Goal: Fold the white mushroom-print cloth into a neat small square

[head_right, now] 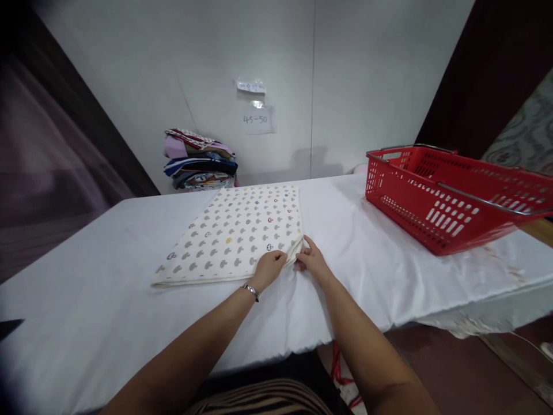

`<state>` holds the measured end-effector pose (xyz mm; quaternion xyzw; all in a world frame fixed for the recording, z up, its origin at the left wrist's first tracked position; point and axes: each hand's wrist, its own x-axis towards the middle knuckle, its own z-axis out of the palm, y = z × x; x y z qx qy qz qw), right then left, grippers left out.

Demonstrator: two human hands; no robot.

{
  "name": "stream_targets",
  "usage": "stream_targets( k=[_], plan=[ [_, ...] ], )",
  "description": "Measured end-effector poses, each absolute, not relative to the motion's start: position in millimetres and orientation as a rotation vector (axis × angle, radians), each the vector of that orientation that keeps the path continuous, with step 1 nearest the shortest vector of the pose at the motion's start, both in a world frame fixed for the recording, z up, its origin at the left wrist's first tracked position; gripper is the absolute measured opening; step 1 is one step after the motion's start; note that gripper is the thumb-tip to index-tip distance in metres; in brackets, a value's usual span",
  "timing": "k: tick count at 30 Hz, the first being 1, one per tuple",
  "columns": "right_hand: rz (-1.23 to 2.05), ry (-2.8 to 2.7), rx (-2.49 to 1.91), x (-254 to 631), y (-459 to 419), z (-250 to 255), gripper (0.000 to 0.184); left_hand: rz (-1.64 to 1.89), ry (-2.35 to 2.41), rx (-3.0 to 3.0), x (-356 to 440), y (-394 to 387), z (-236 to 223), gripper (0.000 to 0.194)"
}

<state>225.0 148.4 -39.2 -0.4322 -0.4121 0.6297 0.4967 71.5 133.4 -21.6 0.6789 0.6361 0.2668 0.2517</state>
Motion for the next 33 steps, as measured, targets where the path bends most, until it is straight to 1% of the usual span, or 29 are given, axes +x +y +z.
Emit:
stream_targets(
  k=[2,5,10,15,19,24,26,28,31,33],
  plan=[
    [1.526,-0.983,-1.045,225.7,148.6,-39.9,0.083,0.776,1.74,1.896,71.5,132.2,-21.7,0.025],
    [1.528,-0.966,-1.047,226.3,148.5,-40.4,0.082,0.836,1.707,2.132,70.6,128.3,-22.3,0.019],
    [1.504,-0.969,-1.054,226.1,147.9,-39.7,0.077,0.679,1.72,2.584,68.7,124.3,-17.0,0.017],
    [1.494,-0.97,-1.063,225.6,147.9,-38.0,0.076,0.501,1.643,2.853,71.8,125.0,-16.5,0.014],
    [1.496,-0.976,-1.078,225.5,148.5,-37.9,0.077,0.417,1.609,2.775,76.2,125.0,-21.8,0.013],
    [1.502,-0.977,-1.064,225.5,148.2,-37.8,0.076,0.573,1.665,2.436,77.3,124.1,-21.5,0.014],
    [1.501,-0.979,-1.054,225.4,147.5,-36.9,0.076,0.631,1.648,2.373,77.7,123.6,-20.4,0.018],
    [1.501,-0.979,-1.049,225.3,146.6,-35.8,0.077,0.64,1.621,2.369,78.4,123.3,-19.5,0.02],
    [1.5,-0.985,-1.054,225.5,145.3,-34.5,0.076,0.626,1.621,2.352,79.4,124.3,-18.4,0.017],
    [1.493,-0.989,-1.059,225.9,145.0,-34.5,0.075,0.637,1.627,2.287,79.4,126.0,-17.5,0.019]
  ],
)
